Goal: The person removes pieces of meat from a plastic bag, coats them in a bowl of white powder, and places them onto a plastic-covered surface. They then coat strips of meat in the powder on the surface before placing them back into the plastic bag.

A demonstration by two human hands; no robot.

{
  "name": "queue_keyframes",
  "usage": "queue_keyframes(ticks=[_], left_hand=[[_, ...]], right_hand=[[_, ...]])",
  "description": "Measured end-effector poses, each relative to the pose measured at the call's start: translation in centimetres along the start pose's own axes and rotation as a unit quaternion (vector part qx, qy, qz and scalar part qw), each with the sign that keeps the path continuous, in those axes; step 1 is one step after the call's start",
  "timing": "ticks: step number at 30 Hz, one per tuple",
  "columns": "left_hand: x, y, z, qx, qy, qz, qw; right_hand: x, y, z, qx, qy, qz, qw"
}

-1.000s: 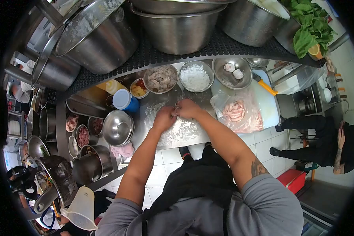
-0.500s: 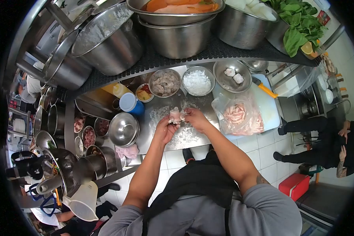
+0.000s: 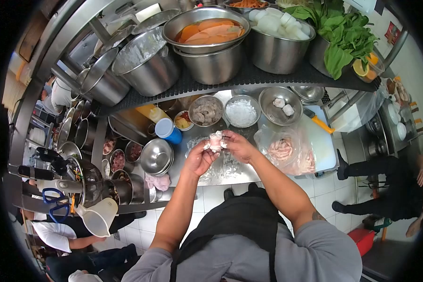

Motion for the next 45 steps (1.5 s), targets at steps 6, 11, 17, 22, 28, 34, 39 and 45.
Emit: queue_keyframes(ticks=[6, 11, 17, 22, 28, 34, 39, 45], left_hand=[[0.7, 1.0, 0.9, 0.359, -0.235, -0.024, 0.903], [-1.7, 2.4, 3.1, 0.336, -0.266, -0.055, 0.902], [-5.9, 4.3, 3.6, 0.32, -0.3, -0.054, 0.897], [-9.0, 5.8, 3.3, 0.274, -0.341, -0.07, 0.897], [-11.8, 8.1, 4.8, 0.236, -0.377, -0.076, 0.892], [-13.8, 9.3, 5.5, 0.2, -0.398, -0.102, 0.89], [-14.4, 9.6, 5.7, 0.187, -0.399, -0.106, 0.891], [-14.0, 9.4, 5.0, 0.184, -0.405, -0.114, 0.888]], right_hand=[[-0.1, -0.6, 2.5, 0.101, -0.053, -0.049, 0.992], [1.6, 4.4, 7.9, -0.043, -0.249, -0.037, 0.967], [7.7, 10.6, 13.9, -0.649, -0.24, 0.024, 0.722], [10.2, 7.7, 14.3, -0.817, -0.046, 0.027, 0.575], [10.5, 8.3, 13.0, -0.821, 0.006, -0.071, 0.567], [10.9, 7.8, 14.5, -0.841, 0.019, 0.026, 0.54], [11.2, 7.8, 14.8, -0.855, 0.017, 0.012, 0.518], [10.6, 8.5, 13.5, -0.842, 0.005, 0.026, 0.539]])
Point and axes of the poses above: each hand's wrist, its own x-axis towards the middle knuckle, its own z-axis out of the back of the hand, y = z × x, the point moved 2 cm from there along x, towards the middle knuckle, and after that the axes turned 4 degrees about -z, right-handed, at the moved point
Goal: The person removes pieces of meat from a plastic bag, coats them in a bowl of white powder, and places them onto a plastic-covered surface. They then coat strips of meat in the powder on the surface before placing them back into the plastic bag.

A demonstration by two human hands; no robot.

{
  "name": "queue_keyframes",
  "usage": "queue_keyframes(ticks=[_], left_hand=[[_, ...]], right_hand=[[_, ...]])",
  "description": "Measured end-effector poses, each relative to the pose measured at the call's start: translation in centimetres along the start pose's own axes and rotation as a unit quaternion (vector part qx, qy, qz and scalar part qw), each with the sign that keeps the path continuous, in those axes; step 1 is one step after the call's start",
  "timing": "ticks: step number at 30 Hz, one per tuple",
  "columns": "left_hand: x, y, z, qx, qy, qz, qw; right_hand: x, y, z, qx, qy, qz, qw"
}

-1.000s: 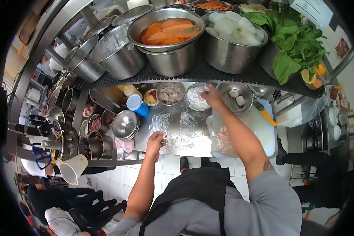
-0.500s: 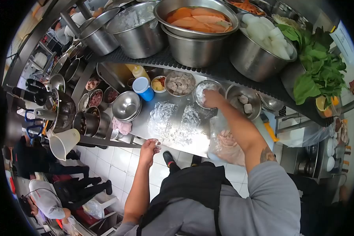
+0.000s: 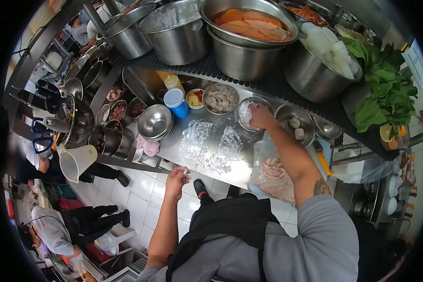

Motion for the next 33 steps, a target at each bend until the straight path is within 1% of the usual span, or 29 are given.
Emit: queue_keyframes(ticks=[2, 5, 8, 11, 14, 17, 20, 23, 26, 29, 32, 33], left_hand=[[0.0, 0.0, -0.3, -0.004, 0.0, -0.001, 1.0], [0.1, -0.2, -0.5, -0.001, 0.008, -0.003, 1.0], [0.2, 0.1, -0.4, 0.002, 0.014, -0.005, 1.0], [-0.1, 0.2, -0.4, 0.004, 0.012, -0.001, 1.0], [-0.1, 0.5, -0.1, 0.003, 0.009, 0.0, 1.0], [-0.2, 0.7, -0.1, -0.002, 0.005, 0.004, 1.0], [-0.2, 0.7, -0.2, -0.007, 0.002, 0.007, 1.0], [-0.4, 0.6, -0.2, -0.009, 0.003, 0.005, 1.0], [-0.2, 0.9, -0.3, -0.002, 0.005, 0.007, 1.0], [-0.1, 0.8, -0.5, -0.005, 0.007, 0.007, 1.0], [0.1, 0.6, -1.3, -0.005, 0.011, 0.01, 1.0], [0.2, 0.4, -1.5, -0.003, 0.013, 0.012, 1.0]], right_hand=[[0.4, -0.5, -0.8, -0.028, 0.002, 0.023, 0.999], [-0.5, 0.4, -0.1, -0.028, -0.071, 0.051, 0.996], [-0.3, 0.9, 0.6, -0.018, 0.027, -0.013, 0.999], [0.3, -0.1, -0.5, -0.025, 0.007, 0.029, 0.999], [-0.4, 0.8, 0.3, -0.007, -0.024, 0.018, 1.0], [0.8, -0.5, -1.1, -0.031, 0.027, 0.02, 0.999], [0.2, 0.2, -0.3, -0.035, -0.033, 0.042, 0.998], [0.3, 0.0, -0.4, -0.025, 0.018, 0.013, 0.999], [0.0, 0.1, -0.2, -0.042, -0.003, 0.039, 0.998], [-0.7, 1.3, 1.1, -0.027, 0.007, 0.015, 1.0], [0.4, 0.1, -0.1, -0.041, 0.069, 0.012, 0.997], [0.1, 0.3, 0.2, -0.044, 0.041, 0.026, 0.998]])
Point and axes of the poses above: each hand's wrist, its own x-axis towards the middle knuckle, its own z-axis out of the back of the hand, y = z × x, the point moved 2 cm from there along x, towards the middle knuckle, and after that the axes turned 4 degrees about -z, right-handed, at the moved point
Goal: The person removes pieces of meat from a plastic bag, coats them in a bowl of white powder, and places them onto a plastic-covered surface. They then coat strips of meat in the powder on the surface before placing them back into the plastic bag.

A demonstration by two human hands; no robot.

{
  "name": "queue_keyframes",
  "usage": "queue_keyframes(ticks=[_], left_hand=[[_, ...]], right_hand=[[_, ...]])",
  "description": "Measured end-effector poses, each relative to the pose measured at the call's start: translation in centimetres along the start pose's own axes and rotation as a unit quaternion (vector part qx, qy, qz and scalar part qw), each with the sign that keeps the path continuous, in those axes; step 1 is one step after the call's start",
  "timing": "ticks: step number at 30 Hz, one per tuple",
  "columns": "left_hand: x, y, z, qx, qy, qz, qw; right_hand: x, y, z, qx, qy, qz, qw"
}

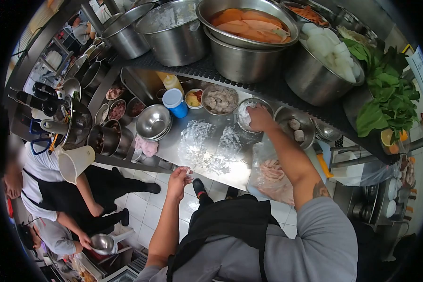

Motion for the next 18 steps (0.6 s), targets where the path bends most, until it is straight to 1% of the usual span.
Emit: queue_keyframes(ticks=[2, 6, 8, 9, 11, 12, 14, 16, 17, 18], left_hand=[[0.3, -0.1, -0.6, 0.002, 0.004, 0.0, 1.0], [1.2, -0.2, -2.1, 0.014, 0.02, -0.015, 1.0], [2.0, -0.5, -4.3, 0.025, 0.018, -0.024, 0.999], [2.5, -0.9, -5.8, 0.03, 0.017, -0.029, 0.999], [4.2, -2.2, -10.0, 0.037, 0.04, -0.069, 0.996], [5.0, -3.5, -12.3, 0.087, 0.067, -0.081, 0.991], [8.5, -4.2, -17.0, 0.146, 0.097, -0.149, 0.973], [13.2, -3.0, -21.1, 0.076, 0.114, -0.114, 0.984], [14.0, -3.5, -22.6, 0.015, 0.121, -0.072, 0.99], [14.5, -4.0, -24.1, -0.046, 0.127, -0.029, 0.99]], right_hand=[[-0.5, 0.6, 0.3, -0.009, -0.057, 0.024, 0.998], [-0.6, 0.7, 0.4, 0.0, -0.022, 0.012, 1.0], [0.1, 0.1, 0.1, 0.002, 0.0, 0.008, 1.0], [0.3, -0.1, 0.3, 0.051, -0.001, -0.031, 0.998], [0.4, -0.3, 0.5, 0.149, -0.005, -0.109, 0.983], [0.4, -0.6, 0.6, 0.162, -0.04, -0.12, 0.979], [0.3, -1.1, 0.6, 0.187, -0.113, -0.143, 0.965], [-0.5, -0.5, 1.9, 0.263, -0.088, -0.19, 0.942], [-0.8, -0.6, 2.6, 0.3, -0.077, -0.214, 0.927], [0.7, -3.0, -0.9, 0.352, -0.058, -0.17, 0.919]])
Point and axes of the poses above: each hand's wrist, its own x-axis towards the middle knuckle, its own z-axis out of the back of the hand, y = z × x, the point moved 2 cm from there along x, towards the middle knuckle, and after that the axes turned 4 degrees about -z, right-handed, at the moved point
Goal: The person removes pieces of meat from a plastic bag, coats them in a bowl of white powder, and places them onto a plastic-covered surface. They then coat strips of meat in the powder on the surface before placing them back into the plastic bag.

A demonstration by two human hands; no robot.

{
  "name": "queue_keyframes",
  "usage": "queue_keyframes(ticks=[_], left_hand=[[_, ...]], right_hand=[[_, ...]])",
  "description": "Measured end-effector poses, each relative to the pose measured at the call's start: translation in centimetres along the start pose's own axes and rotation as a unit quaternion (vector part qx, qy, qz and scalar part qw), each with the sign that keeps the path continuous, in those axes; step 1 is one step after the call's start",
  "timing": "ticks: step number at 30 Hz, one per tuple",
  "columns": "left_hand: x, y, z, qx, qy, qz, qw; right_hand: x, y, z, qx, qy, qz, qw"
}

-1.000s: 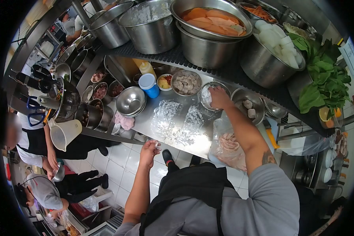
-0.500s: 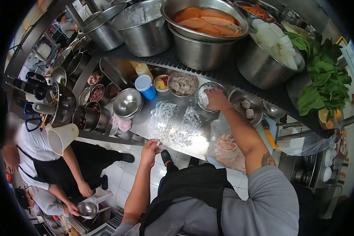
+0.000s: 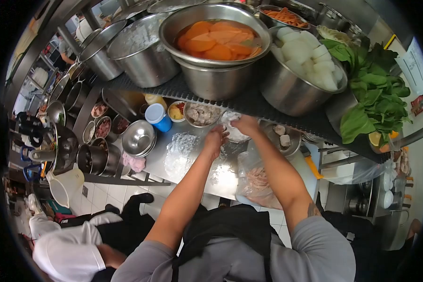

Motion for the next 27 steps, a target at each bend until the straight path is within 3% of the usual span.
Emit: queue_keyframes(ticks=[1, 2, 6, 11, 14, 17, 20, 23, 25, 27], left_hand=[[0.9, 0.1, -1.0, -0.065, 0.002, 0.036, 0.997], [1.7, 0.0, -1.3, -0.121, 0.068, 0.068, 0.988], [3.6, 0.6, -1.3, -0.176, 0.126, 0.066, 0.974], [2.5, -1.2, -2.7, -0.076, 0.065, 0.018, 0.995], [1.9, -1.7, -4.0, -0.059, 0.045, -0.016, 0.997], [1.8, -1.3, -4.0, -0.159, 0.087, -0.009, 0.983], [2.2, -0.8, -3.3, -0.25, 0.131, 0.023, 0.959], [3.8, 1.2, -2.6, -0.225, 0.137, 0.013, 0.965], [3.6, 1.2, -2.6, -0.211, 0.135, 0.015, 0.968], [2.4, 0.2, -3.1, -0.283, 0.167, 0.029, 0.944]], right_hand=[[-0.8, 1.0, 0.8, -0.021, -0.009, -0.003, 1.0], [-2.0, 1.9, 1.1, -0.041, -0.017, -0.007, 0.999], [-5.1, 4.4, 3.7, -0.123, 0.01, -0.007, 0.992], [-7.6, 6.4, 5.4, -0.133, 0.062, -0.066, 0.987], [-7.5, 4.8, 4.1, -0.126, -0.015, 0.05, 0.991], [-6.7, 3.3, 3.7, -0.084, -0.032, 0.029, 0.996], [-6.9, 2.7, 3.8, 0.067, -0.049, 0.092, 0.992], [-8.7, 5.7, 5.5, -0.112, -0.009, 0.076, 0.991], [-7.8, 4.4, 5.0, -0.125, -0.009, 0.065, 0.99], [-7.7, 4.3, 5.0, -0.117, -0.032, 0.088, 0.989]])
Point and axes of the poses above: each hand's wrist, its own x-axis towards the middle knuckle, its own z-axis out of the back of the hand, y = z × x, the point moved 2 cm from there along x, towards the middle knuckle, and after that the axes turned 4 degrees about -z, right-handed, at the moved point
